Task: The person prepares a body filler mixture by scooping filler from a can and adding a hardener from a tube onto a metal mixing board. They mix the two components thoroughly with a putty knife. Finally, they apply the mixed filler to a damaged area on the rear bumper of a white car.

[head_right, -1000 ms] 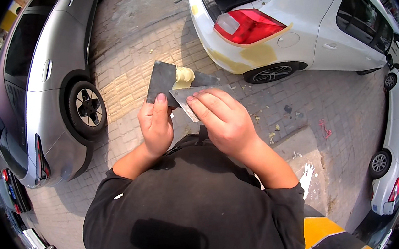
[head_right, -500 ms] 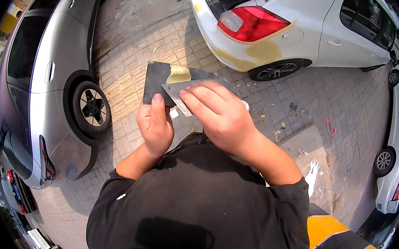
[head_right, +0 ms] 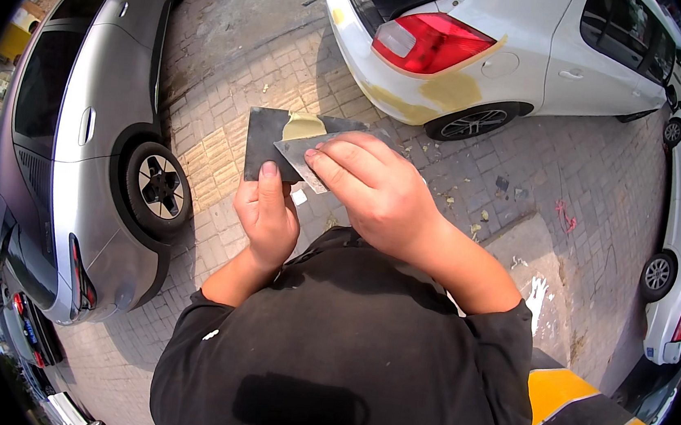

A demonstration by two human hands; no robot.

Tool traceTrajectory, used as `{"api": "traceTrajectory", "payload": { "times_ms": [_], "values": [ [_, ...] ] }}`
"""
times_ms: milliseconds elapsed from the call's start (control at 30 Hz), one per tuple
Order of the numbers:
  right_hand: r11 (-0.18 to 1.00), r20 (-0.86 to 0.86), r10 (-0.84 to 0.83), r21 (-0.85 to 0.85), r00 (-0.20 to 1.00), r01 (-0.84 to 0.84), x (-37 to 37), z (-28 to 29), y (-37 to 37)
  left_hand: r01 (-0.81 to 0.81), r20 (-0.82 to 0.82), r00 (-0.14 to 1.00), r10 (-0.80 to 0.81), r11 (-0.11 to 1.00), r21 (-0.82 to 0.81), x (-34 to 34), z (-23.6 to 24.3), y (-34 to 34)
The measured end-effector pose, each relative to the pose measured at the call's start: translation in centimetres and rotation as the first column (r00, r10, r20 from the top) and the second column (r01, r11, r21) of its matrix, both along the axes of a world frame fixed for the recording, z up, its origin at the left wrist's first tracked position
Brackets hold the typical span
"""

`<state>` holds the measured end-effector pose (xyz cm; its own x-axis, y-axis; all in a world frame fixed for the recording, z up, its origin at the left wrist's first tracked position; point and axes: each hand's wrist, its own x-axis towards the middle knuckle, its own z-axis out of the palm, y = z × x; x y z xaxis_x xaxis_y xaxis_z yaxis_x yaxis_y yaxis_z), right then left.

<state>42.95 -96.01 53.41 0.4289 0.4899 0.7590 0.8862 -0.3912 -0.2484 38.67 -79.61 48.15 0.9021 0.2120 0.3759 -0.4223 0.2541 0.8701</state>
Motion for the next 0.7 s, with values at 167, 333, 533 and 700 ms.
{"api": "traceTrajectory", "payload": {
  "times_ms": [167, 333, 533, 700],
  "values": [
    [1.0, 0.032, -0.027, 0.001, 0.999, 0.027, 0.3, 0.1, 0.2, -0.006, 0.042, 0.999, 0.005, 1.0, 0.028, 0.1, -1.0, 0.2],
    [0.999, 0.049, -0.022, 0.028, 0.999, 0.021, 1.0, 0.4, -0.3, -0.015, 0.022, 1.0, 0.014, 1.0, 0.025, 0.4, -1.1, 0.3],
    [0.999, -0.023, 0.039, 0.026, 0.999, -0.039, 1.4, 0.4, -0.1, -0.02, 0.066, 0.998, 0.02, 1.0, 0.009, 1.2, -0.5, 0.0],
    [0.998, -0.039, 0.055, 0.031, 0.998, -0.054, 1.9, 0.3, 0.2, 0.013, 0.027, 1.0, -0.014, 1.0, 0.016, 1.2, -0.8, 0.3]
  ]
}}
